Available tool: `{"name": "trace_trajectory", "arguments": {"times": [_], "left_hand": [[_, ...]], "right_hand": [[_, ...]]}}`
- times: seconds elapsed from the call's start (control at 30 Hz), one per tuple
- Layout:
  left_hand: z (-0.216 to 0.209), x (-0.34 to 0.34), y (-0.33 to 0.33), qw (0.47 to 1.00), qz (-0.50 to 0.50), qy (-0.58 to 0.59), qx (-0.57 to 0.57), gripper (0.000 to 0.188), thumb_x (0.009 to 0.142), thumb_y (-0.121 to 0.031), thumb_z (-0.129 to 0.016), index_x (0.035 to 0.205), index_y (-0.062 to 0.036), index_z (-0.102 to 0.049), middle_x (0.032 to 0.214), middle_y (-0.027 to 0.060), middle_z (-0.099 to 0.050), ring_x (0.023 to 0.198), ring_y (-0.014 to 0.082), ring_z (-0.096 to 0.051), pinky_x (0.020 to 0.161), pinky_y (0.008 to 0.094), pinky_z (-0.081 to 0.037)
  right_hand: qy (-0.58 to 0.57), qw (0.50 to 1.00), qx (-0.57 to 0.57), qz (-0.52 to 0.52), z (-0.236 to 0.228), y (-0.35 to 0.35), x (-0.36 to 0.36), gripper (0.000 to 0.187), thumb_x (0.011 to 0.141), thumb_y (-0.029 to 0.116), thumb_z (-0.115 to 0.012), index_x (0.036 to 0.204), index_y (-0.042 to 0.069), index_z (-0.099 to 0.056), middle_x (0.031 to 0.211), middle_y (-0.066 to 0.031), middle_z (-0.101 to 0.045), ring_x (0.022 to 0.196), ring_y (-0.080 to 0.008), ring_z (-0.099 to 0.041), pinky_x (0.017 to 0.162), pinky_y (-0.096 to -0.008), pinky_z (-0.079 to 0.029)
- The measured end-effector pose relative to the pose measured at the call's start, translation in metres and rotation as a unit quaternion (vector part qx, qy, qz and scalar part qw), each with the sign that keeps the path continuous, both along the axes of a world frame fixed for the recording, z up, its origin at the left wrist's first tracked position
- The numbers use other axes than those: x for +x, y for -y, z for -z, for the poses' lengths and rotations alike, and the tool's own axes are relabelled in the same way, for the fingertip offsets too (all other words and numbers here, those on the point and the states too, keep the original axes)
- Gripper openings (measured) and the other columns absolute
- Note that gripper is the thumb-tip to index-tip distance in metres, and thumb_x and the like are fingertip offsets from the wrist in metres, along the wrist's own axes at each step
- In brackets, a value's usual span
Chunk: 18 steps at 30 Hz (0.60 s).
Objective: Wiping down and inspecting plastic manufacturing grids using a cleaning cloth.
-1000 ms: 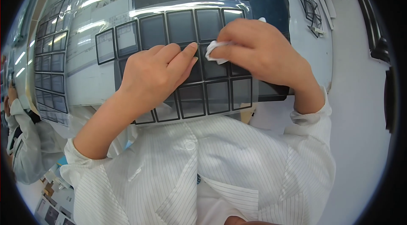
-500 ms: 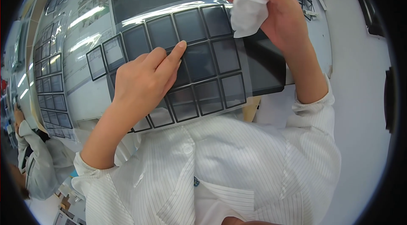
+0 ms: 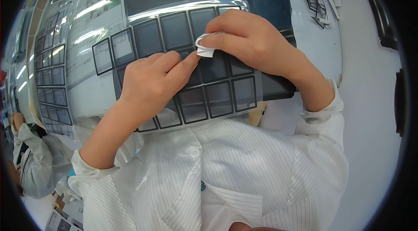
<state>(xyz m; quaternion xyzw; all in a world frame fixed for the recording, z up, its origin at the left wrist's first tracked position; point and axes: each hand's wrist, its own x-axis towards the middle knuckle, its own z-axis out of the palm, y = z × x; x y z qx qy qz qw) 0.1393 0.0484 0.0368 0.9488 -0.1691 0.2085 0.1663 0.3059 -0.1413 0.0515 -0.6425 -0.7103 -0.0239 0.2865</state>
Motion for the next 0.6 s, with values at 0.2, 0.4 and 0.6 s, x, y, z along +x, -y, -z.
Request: {"name": "trace_trajectory", "arguments": {"times": [0.2, 0.4, 0.6], "left_hand": [[0.007, -0.004, -0.003, 0.999, 0.012, 0.005, 0.040, 0.031, 0.073, -0.008, -0.070, 0.104, -0.0098, -0.072, 0.070, -0.0023, -0.049, 0.056, 0.0103, -0.053, 0.045, 0.0257, -0.041], [0.007, -0.003, -0.001, 0.998, 0.027, 0.036, 0.032, 0.032, 0.073, -0.008, -0.069, 0.106, -0.0070, -0.071, 0.071, -0.0026, -0.049, 0.055, 0.0095, -0.052, 0.044, 0.0248, -0.040], [-0.006, -0.014, -0.002, 0.996, 0.016, -0.002, 0.088, 0.026, 0.082, -0.014, -0.071, 0.106, -0.0044, -0.070, 0.069, -0.0029, -0.047, 0.055, 0.0091, -0.050, 0.044, 0.0249, -0.039]], "right_hand": [[0.139, 0.990, -0.022, -0.030, -0.003, -0.002, -0.012, 0.029, 0.076, 0.008, -0.074, 0.103, 0.000, -0.070, 0.099, -0.0076, -0.065, 0.080, -0.0208, -0.062, 0.062, -0.0320, -0.050], [0.158, 0.987, -0.013, 0.015, -0.001, -0.003, -0.022, 0.026, 0.077, 0.008, -0.074, 0.101, -0.001, -0.070, 0.097, -0.0062, -0.064, 0.079, -0.0196, -0.061, 0.061, -0.0317, -0.048], [0.094, 0.990, -0.109, -0.007, -0.022, 0.004, 0.000, 0.026, 0.077, 0.001, -0.069, 0.103, 0.002, -0.070, 0.097, -0.0075, -0.064, 0.085, -0.0235, -0.063, 0.068, -0.0321, -0.051]]}}
